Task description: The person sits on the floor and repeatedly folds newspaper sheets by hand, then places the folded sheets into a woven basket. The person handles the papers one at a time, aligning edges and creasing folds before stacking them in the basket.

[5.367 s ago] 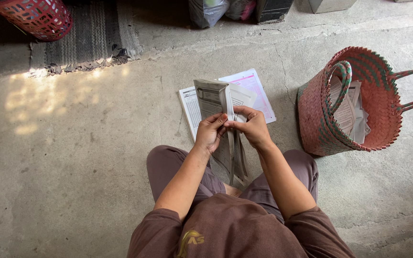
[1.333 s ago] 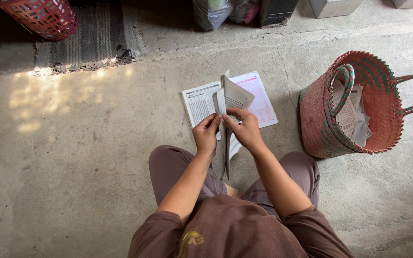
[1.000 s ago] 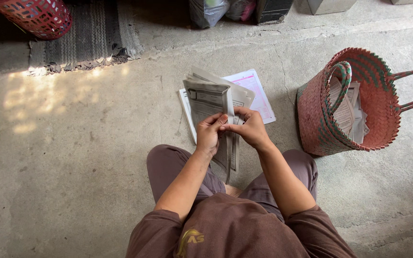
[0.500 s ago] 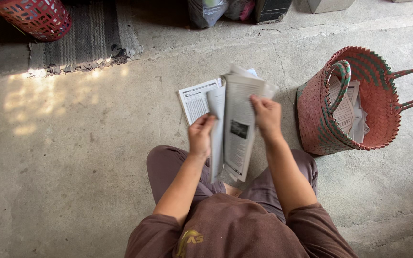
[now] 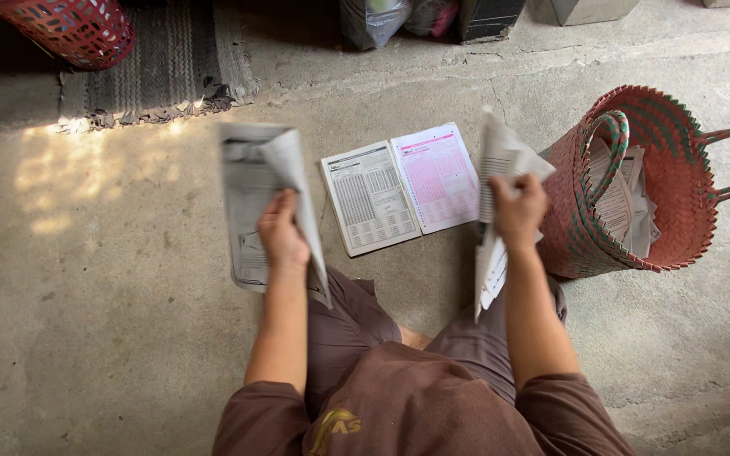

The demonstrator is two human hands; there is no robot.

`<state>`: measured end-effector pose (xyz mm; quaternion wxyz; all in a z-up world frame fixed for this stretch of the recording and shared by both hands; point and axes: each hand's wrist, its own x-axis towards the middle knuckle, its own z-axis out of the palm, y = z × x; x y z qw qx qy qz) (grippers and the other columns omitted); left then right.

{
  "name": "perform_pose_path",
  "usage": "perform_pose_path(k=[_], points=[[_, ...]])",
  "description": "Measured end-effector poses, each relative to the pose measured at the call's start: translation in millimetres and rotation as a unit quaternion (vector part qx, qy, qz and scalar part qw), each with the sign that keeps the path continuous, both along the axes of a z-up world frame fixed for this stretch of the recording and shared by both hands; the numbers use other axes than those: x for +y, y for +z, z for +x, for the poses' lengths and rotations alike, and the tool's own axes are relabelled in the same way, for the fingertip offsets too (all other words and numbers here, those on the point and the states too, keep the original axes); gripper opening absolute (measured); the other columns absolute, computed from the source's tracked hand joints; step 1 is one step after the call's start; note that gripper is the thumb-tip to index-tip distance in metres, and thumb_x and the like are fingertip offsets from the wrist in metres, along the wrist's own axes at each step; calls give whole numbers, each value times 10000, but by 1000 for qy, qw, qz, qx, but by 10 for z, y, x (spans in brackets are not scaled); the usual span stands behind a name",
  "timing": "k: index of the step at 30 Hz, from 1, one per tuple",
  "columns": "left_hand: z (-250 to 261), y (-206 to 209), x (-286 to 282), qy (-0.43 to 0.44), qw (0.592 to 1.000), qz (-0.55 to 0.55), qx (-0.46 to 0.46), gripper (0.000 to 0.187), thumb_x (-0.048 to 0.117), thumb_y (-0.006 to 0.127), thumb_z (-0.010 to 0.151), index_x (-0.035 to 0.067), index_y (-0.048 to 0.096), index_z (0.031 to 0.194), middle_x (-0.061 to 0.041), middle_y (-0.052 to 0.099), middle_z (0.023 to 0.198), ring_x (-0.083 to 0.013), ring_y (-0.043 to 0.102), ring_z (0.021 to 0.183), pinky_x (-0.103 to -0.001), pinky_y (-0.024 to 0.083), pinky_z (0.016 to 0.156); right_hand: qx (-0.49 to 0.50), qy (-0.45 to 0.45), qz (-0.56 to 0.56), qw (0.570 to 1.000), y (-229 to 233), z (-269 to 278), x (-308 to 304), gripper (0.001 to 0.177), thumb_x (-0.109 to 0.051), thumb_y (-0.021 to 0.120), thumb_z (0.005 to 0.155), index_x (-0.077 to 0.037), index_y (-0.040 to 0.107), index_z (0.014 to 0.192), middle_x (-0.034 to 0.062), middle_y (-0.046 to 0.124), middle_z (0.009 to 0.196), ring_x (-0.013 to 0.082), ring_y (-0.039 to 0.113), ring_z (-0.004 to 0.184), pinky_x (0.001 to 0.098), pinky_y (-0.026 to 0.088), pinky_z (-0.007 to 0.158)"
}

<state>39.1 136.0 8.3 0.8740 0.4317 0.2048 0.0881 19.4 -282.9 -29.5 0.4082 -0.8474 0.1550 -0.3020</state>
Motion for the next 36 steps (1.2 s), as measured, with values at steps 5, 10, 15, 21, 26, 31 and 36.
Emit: perform_pose_path(k=[5, 10, 15, 21, 26, 31, 36], points=[[-132, -71, -846, 0, 981, 175, -86, 209, 216, 732, 923, 35, 739, 1028, -85, 771, 922, -136, 743, 807, -213, 638, 704, -92, 205, 42, 973, 562, -10, 1332, 429, 54, 600, 962, -65, 597, 1374, 140, 706, 1086, 253, 706, 974, 344, 600, 812], [-269, -66, -1247, -81, 985, 146, -44, 241, 189, 790, 965, -22, 793, 1082, -87, 720, 856, -121, 549, 687, -243, 444, 594, 63, 201, 34, 977, 898, -99, 1744, 199, -27, 613, 985, -56, 765, 1108, 144, 774, 1022, 228, 738, 941, 357, 583, 846], [-267, -59, -1273, -182, 983, 3, -39, 210, 162, 789, 888, -1, 775, 1019, -56, 763, 864, -101, 700, 733, -242, 601, 680, 80, 286, 128, 946, 1050, -195, 1494, 344, -190, 828, 872, 4, 749, 1144, 106, 781, 1042, 166, 727, 962, 303, 573, 850], [-258, 16, -1321, -235, 970, -30, -48, 187, 121, 810, 891, -12, 778, 1019, -63, 754, 856, -95, 668, 697, -227, 561, 644, 150, 331, 256, 896, 1098, -213, 1401, 437, -145, 895, 766, 13, 750, 1147, 56, 773, 984, 89, 684, 873, 253, 573, 784], [-284, 17, -1266, -246, 967, -42, -55, 190, 121, 810, 893, -14, 783, 1024, -70, 756, 863, -87, 654, 686, -224, 557, 631, 123, 374, 282, 875, 1098, -210, 1377, 477, -115, 914, 732, 22, 738, 1154, 41, 763, 1021, 80, 681, 914, 244, 577, 820], [-300, 24, -1265, -246, 966, -57, -51, 186, 115, 796, 887, -7, 778, 1026, -82, 765, 875, -104, 684, 710, -234, 581, 647, 144, 370, 270, 877, 1107, -228, 1341, 466, -100, 920, 725, 18, 747, 1141, 41, 764, 1001, 80, 679, 892, 249, 571, 795], [-315, -1, -1275, -259, 963, -37, -70, 188, 130, 793, 914, -13, 774, 1033, -89, 761, 873, -112, 683, 718, -239, 576, 647, 152, 374, 294, 866, 1144, -254, 1297, 374, -153, 870, 797, 3, 758, 1117, 32, 769, 944, 82, 691, 843, 248, 570, 769]])
